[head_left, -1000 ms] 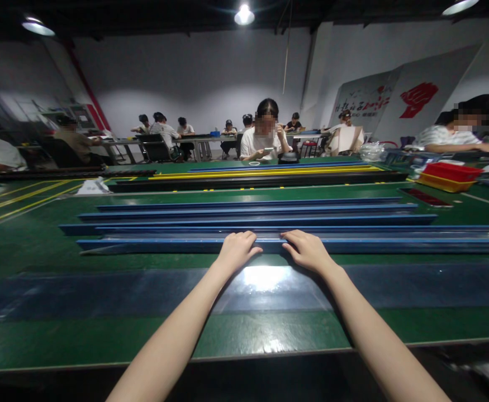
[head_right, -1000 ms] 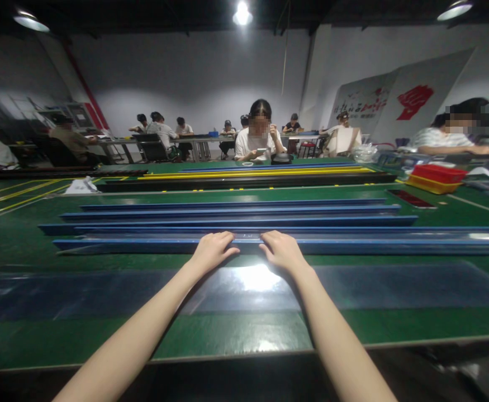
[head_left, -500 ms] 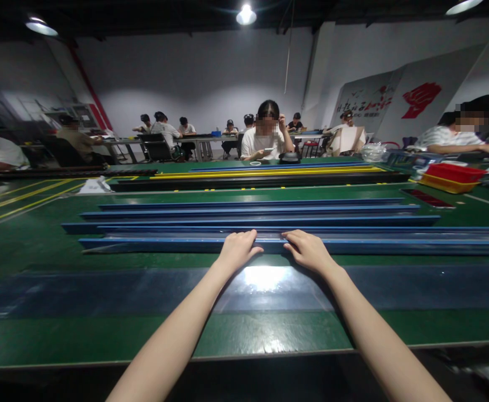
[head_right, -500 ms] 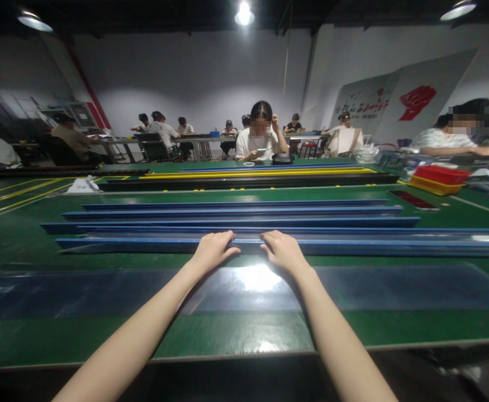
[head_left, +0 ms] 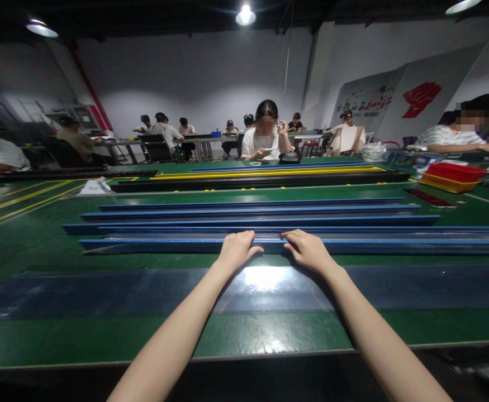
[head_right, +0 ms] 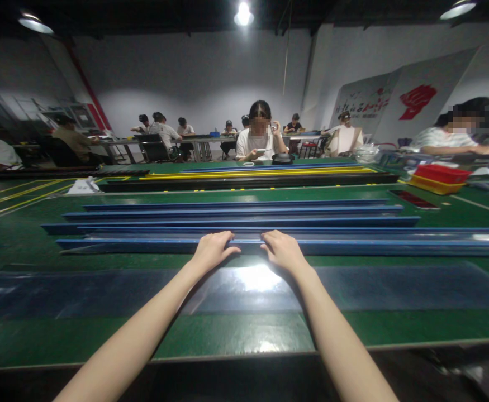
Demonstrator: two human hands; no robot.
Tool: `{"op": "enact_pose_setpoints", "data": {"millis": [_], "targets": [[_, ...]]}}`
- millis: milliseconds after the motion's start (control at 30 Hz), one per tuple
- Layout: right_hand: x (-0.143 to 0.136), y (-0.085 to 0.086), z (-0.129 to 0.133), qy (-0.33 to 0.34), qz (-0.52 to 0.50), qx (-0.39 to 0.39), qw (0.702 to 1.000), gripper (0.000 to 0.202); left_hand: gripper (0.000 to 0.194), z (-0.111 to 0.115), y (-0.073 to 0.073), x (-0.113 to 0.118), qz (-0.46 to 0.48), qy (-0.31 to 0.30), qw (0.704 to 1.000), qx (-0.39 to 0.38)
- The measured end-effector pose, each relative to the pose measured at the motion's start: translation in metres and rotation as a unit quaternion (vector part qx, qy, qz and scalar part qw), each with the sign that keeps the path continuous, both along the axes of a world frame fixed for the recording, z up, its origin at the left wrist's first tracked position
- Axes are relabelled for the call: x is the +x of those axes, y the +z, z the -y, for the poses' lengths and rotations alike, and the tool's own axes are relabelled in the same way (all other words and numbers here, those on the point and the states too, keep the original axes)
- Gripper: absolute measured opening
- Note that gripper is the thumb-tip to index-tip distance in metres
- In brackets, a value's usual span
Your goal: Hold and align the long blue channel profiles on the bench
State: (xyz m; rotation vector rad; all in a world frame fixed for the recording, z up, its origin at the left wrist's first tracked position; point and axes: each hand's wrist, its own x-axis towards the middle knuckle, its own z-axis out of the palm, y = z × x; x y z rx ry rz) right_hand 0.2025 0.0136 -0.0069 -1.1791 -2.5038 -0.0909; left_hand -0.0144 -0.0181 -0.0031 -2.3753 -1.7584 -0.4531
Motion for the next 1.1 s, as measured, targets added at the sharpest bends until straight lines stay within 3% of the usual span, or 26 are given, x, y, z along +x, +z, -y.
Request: {"op": "enact_pose_setpoints", "data": {"millis": [533, 1100], "targets": [[-0.002, 0.006, 0.004, -0.024, 0.037, -0.001, 0.999, 0.022, 0.033, 0.001, 0.001, 0.0, -0.006, -0.001, 1.0, 0.006], [-0.021, 0.001, 0.005, 0.021, 0.013, 0.083, 0.996, 0.02, 0.035, -0.001, -0.003, 0.0, -0.035, 0.004, 0.999, 0.02]]}}
